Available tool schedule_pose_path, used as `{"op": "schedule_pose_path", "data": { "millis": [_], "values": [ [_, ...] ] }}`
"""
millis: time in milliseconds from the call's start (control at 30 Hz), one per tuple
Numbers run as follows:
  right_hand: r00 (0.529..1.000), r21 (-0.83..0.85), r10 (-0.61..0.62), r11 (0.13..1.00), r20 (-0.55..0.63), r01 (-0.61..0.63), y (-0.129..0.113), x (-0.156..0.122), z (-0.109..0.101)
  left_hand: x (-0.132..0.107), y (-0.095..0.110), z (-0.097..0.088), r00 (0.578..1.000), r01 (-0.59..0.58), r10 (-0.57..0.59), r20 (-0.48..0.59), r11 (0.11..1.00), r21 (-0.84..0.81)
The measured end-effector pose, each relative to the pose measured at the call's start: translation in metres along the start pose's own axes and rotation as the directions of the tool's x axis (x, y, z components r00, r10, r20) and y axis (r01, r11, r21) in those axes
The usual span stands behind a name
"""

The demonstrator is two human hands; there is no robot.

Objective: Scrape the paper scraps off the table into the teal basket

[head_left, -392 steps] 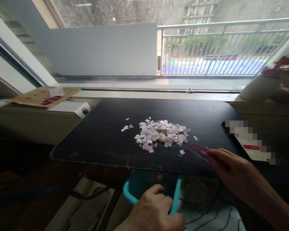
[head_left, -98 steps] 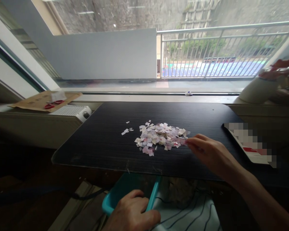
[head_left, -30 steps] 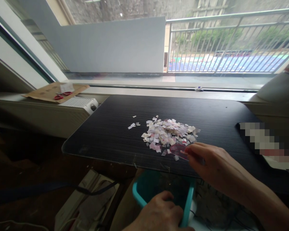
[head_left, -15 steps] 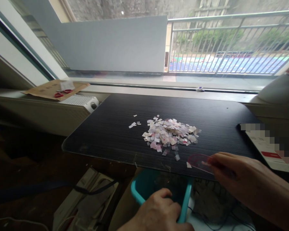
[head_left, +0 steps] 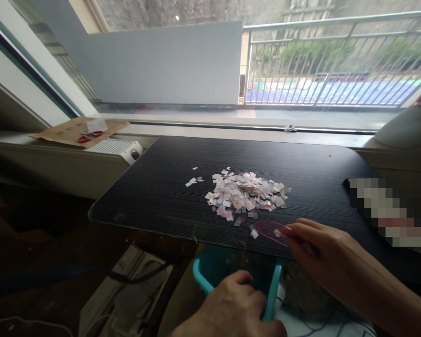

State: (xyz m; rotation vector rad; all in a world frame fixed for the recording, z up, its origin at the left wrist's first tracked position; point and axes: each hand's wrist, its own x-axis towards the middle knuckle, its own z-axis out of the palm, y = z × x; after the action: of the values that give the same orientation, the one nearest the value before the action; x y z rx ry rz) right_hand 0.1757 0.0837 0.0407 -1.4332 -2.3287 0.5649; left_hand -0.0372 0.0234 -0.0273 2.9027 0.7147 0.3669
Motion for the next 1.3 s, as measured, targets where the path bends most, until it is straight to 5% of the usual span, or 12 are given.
{"op": "schedule_pose_path", "data": {
  "millis": [267,500,667,800,967,1133,1300],
  "values": [
    [0.992,-0.093,0.036,0.995,-0.123,-0.047,0.009,0.012,0.009,0.001,-0.001,0.001,1.000,-0.001,0.001,-0.028,1.000,-0.007],
    [0.992,0.045,-0.070,0.997,0.106,0.066,0.002,-0.005,0.005,-0.003,0.000,-0.002,0.999,0.034,-0.035,-0.012,0.999,-0.040],
    [0.999,0.016,-0.045,0.999,0.024,0.044,0.006,-0.012,0.003,-0.002,0.001,-0.009,0.999,0.048,-0.048,-0.001,0.998,-0.037],
    [0.992,0.030,-0.076,0.997,0.105,0.073,0.005,-0.010,0.004,0.000,0.000,-0.010,0.999,0.047,-0.047,-0.022,0.999,-0.021],
    [0.999,0.018,-0.037,0.999,-0.016,0.038,0.000,0.006,0.007,-0.003,-0.002,-0.006,0.998,0.025,-0.025,-0.049,1.000,-0.011],
    [0.988,0.053,-0.068,0.997,0.136,0.062,-0.005,0.010,0.007,-0.008,-0.003,-0.008,0.998,0.052,-0.052,-0.019,0.999,-0.007],
    [0.999,0.037,-0.053,0.998,-0.010,0.053,-0.001,0.023,0.011,-0.008,-0.004,-0.014,0.997,0.069,-0.068,0.028,0.998,-0.001]
  ]
}}
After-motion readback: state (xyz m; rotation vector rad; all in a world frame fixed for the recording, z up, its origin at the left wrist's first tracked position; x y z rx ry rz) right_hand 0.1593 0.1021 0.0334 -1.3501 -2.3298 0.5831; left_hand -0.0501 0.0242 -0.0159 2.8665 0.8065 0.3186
